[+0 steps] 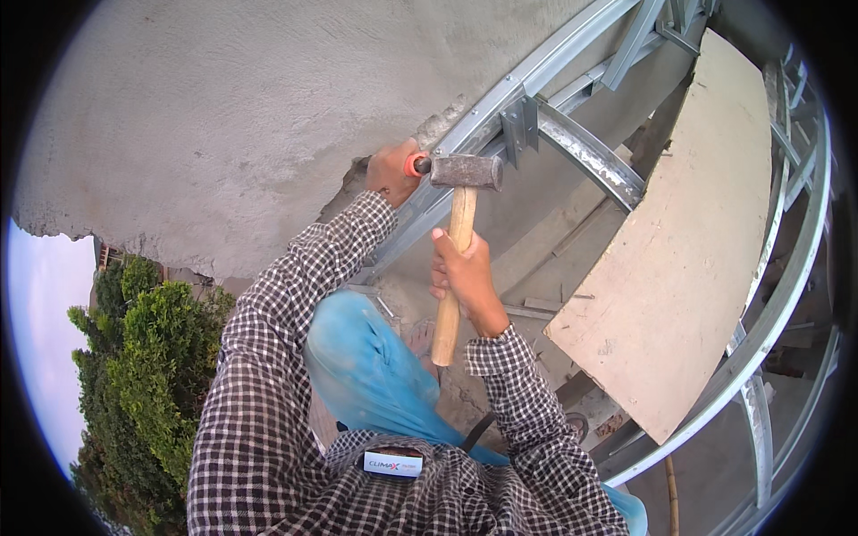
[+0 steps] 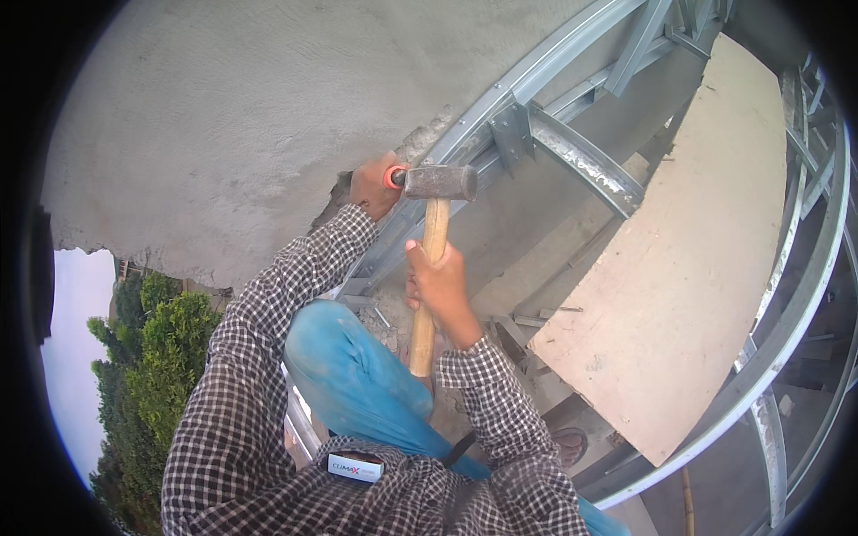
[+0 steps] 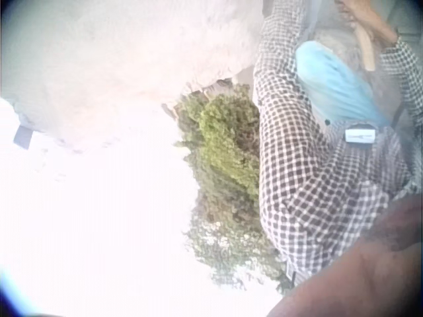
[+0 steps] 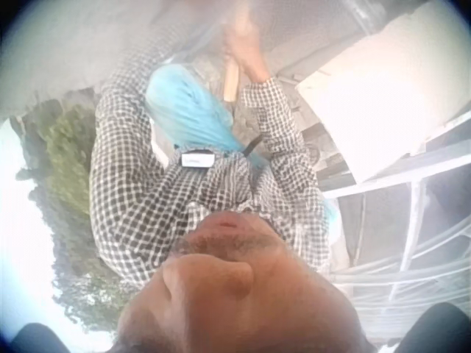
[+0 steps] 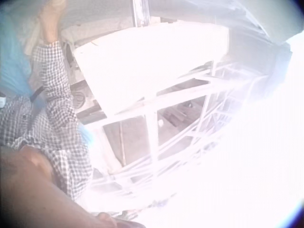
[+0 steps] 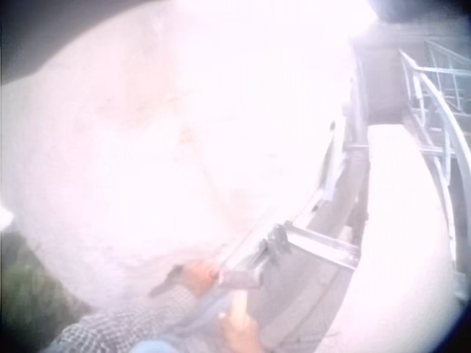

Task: The person positions a metal frame on a roof structure, then places a large board onto the frame. They use a hammer and a punch tool to secure the board to the frame by repeatedly striking the punch.

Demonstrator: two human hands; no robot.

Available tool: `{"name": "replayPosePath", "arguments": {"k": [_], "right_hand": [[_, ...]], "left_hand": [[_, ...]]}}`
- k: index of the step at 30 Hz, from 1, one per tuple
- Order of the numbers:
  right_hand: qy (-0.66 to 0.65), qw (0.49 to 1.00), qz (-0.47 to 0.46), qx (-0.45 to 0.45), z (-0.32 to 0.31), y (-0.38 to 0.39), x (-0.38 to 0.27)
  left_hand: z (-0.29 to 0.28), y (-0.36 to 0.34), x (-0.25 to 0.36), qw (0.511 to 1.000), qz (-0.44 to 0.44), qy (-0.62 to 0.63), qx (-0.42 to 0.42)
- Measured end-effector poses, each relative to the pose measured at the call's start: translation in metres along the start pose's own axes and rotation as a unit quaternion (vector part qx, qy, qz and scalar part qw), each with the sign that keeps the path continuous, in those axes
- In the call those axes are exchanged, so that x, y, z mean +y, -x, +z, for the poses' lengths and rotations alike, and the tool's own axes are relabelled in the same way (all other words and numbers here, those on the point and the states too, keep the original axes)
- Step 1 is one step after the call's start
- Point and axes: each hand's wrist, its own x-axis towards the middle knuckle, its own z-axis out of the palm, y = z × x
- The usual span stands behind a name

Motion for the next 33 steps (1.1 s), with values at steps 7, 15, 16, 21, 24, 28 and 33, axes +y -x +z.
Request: {"name": "replayPosePath", "arguments": {"k": [7,15,16,21,24,28,33], "right_hand": [[-0.105,0.932,-0.322,0.127,-0.024,0.056,-0.116],[-0.131,0.936,-0.292,0.145,0.005,0.009,-0.04],[-0.091,0.986,-0.13,0.053,0.001,-0.003,-0.014],[-0.054,0.998,-0.011,0.04,-0.025,0.011,-0.013],[-0.115,0.978,-0.151,0.083,-0.032,0.023,-0.069],[-0.165,0.921,-0.33,0.123,-0.029,0.021,-0.103],[0.046,0.977,-0.196,0.069,-0.011,-0.026,0.015]], "left_hand": [[-0.007,-0.001,0.002,1.0,0.018,-0.002,0.011],[-0.001,-0.014,0.015,0.999,0.031,0.009,0.024],[-0.003,-0.015,0.015,1.0,0.023,0.009,0.019],[-0.001,-0.006,-0.001,1.0,0.0,0.002,-0.016],[-0.004,-0.003,0.002,1.0,0.014,-0.001,-0.016],[-0.003,-0.002,0.004,0.999,0.04,0.01,0.003],[0.005,-0.007,0.005,0.997,0.08,-0.002,0.002]]}}
